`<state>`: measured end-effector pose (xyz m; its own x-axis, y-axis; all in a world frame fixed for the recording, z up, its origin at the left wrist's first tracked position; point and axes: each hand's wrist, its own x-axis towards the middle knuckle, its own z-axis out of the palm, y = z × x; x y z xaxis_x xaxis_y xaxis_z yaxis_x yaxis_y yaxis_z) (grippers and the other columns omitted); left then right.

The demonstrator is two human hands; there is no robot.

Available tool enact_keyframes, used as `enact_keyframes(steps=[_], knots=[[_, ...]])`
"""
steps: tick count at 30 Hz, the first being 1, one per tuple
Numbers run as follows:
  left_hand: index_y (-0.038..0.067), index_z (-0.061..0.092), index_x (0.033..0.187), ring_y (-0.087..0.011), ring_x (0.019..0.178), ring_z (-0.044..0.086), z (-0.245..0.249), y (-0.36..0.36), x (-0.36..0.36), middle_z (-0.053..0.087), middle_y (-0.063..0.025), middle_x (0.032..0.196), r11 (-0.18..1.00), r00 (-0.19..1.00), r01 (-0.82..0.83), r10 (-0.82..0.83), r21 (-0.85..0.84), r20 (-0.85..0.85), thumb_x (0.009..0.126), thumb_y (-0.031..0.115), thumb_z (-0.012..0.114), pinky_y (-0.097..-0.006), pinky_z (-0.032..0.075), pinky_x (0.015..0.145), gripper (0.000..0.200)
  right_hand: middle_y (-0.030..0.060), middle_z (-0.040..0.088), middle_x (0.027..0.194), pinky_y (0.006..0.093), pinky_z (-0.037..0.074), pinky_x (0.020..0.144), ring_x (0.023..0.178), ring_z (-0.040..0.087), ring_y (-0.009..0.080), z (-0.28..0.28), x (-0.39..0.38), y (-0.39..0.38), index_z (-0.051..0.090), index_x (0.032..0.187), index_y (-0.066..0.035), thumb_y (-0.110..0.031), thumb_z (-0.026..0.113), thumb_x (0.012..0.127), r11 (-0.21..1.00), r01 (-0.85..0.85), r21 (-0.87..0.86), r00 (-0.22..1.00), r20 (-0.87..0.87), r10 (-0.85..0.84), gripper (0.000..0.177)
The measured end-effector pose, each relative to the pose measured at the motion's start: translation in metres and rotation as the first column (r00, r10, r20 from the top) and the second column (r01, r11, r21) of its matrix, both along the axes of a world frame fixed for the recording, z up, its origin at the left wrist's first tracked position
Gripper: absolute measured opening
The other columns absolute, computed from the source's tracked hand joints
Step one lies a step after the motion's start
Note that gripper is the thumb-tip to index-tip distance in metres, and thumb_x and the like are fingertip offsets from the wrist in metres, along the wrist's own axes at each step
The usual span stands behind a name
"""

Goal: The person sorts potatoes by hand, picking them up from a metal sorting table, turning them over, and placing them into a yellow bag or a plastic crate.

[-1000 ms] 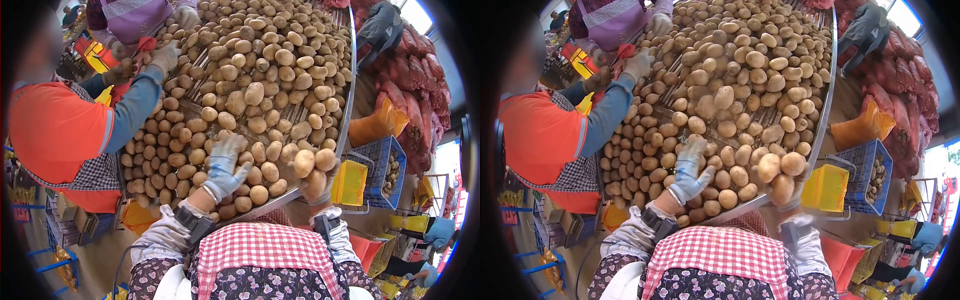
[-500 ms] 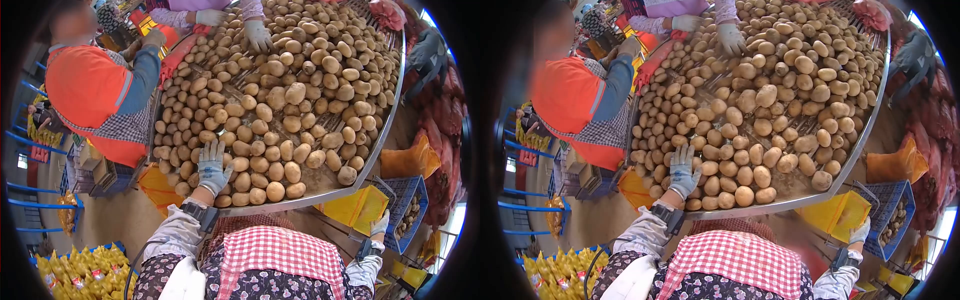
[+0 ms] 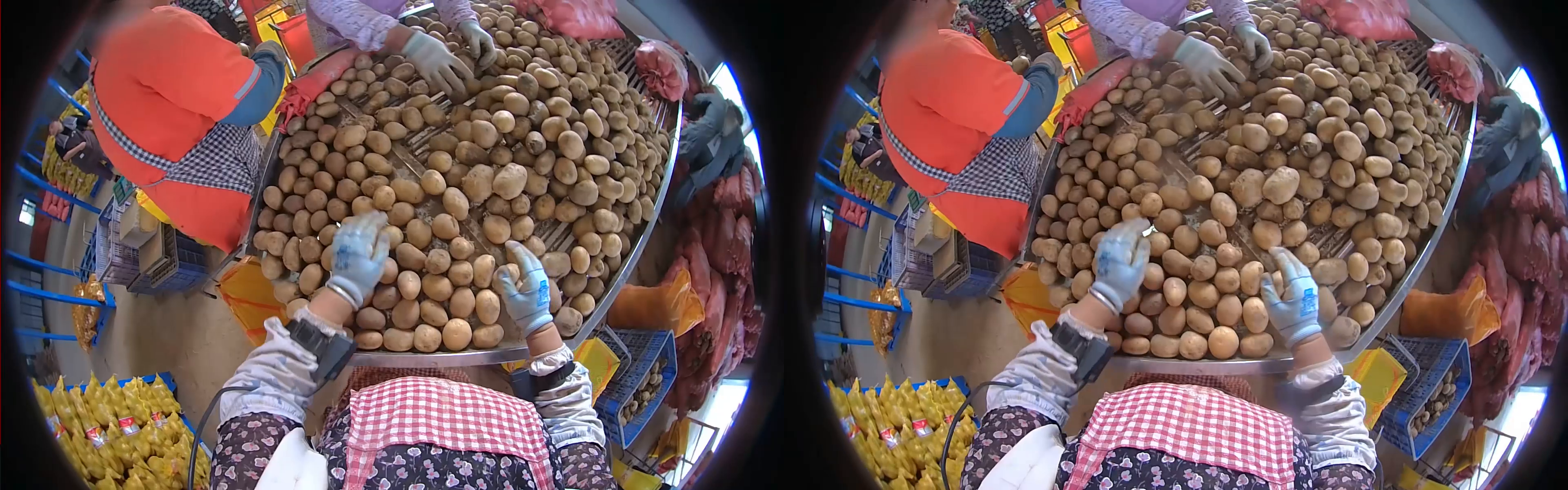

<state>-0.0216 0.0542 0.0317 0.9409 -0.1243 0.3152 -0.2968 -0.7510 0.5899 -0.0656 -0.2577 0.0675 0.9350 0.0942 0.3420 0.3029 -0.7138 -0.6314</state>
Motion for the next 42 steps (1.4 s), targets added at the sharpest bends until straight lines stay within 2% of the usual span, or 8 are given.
enact_keyframes(steps=[5,7,12,18,22,25,31,42], knots=[[0.013,0.063,0.12,-0.0303,0.126,0.046,-0.014,0.038,0.136,0.052,-0.0115,0.135,0.706,0.882,-0.465,0.317,0.535,0.348,0.086,0.04,0.058,-0.0486,0.03,0.106,0.044,0.0189,0.063,0.113,0.0344,0.049,0.091,0.103,0.062,0.0268,-0.017,0.002,0.037,0.057,0.122,0.003,-0.014,0.063,0.09,0.949,0.091,0.302,0.972,-0.235,-0.019,0.037],[0.016,0.065,0.12,-0.028,0.126,0.046,0.0,0.041,0.169,0.052,-0.0109,0.136,0.771,0.848,-0.25,0.467,0.585,-0.253,0.083,0.05,0.058,-0.0468,0.032,0.105,0.05,0.0174,0.064,0.111,0.0323,0.049,0.089,0.102,0.062,0.0236,-0.016,0.0,0.042,0.058,0.121,0.003,-0.014,0.063,0.09,0.937,0.155,0.312,0.961,-0.268,-0.07,0.035],[0.014,0.071,0.106,-0.0263,0.117,0.054,0.007,0.036,0.203,0.062,-0.0125,0.121,0.757,0.82,-0.17,0.464,0.631,-0.335,0.079,0.061,0.057,-0.044,0.041,0.096,0.056,0.0145,0.064,0.114,0.0299,0.049,0.088,0.104,0.061,0.0202,-0.027,0.006,0.041,0.058,0.123,0.001,-0.015,0.061,0.093,0.969,0.153,0.194,0.972,-0.209,-0.112,0.034],[0.006,0.068,0.104,-0.0332,0.118,0.053,0.029,-0.018,0.117,0.062,-0.0174,0.119,0.973,0.959,0.224,-0.212,0.046,-0.189,0.084,0.058,0.055,-0.0463,0.034,0.104,0.057,0.0113,0.055,0.129,0.0291,0.053,0.079,0.107,0.059,0.0201,0.022,0.05,0.095,0.041,0.14,-0.006,-0.035,0.051,0.098,0.095,0.408,0.908,0.827,-0.411,0.383,0.052],[0.005,0.041,0.139,-0.0372,0.137,0.029,0.002,-0.011,0.085,0.035,-0.0213,0.145,0.988,0.994,0.005,-0.022,0.155,0.108,0.088,0.051,0.053,-0.0507,0.015,0.115,0.07,0.0092,0.06,0.105,0.0298,0.05,0.06,0.086,0.061,0.0232,-0.015,0.081,0.071,0.051,0.127,-0.007,-0.022,0.052,0.093,-0.117,0.574,0.81,0.659,-0.373,0.653,0.038],[0.0,0.034,0.143,-0.0382,0.14,0.023,-0.02,0.046,0.083,0.029,-0.0237,0.149,0.868,0.933,-0.336,0.36,0.367,0.004,0.087,0.054,0.053,-0.0508,0.011,0.116,0.081,0.0086,0.06,0.092,0.0282,0.048,0.059,0.077,0.059,0.0211,-0.018,0.078,0.068,0.056,0.115,-0.007,-0.02,0.051,0.091,0.009,0.553,0.833,0.708,-0.476,0.521,0.027],[0.001,0.048,0.134,-0.0376,0.134,0.037,-0.009,0.05,0.015,0.042,-0.0218,0.143,0.965,0.929,0.263,-0.246,0.024,-0.277,0.086,0.038,0.058,-0.0485,0.019,0.115,0.061,0.0077,0.061,0.086,0.0285,0.048,0.059,0.075,0.059,0.0197,-0.012,0.081,0.084,0.056,0.112,-0.005,-0.014,0.048,0.089,0.179,0.578,0.797,0.693,-0.594,0.409,0.025],[0.008,0.034,0.146,-0.0369,0.142,0.022,-0.032,0.084,0.104,0.029,-0.0174,0.152,0.878,0.997,-0.041,0.068,0.477,-0.039,0.089,0.042,0.056,-0.049,0.014,0.116,0.069,0.0076,0.063,0.081,0.0272,0.045,0.055,0.072,0.06,0.0186,-0.008,0.076,0.08,0.055,0.114,-0.001,-0.025,0.048,0.096,0.319,0.529,0.787,0.731,-0.613,0.299,0.031]])
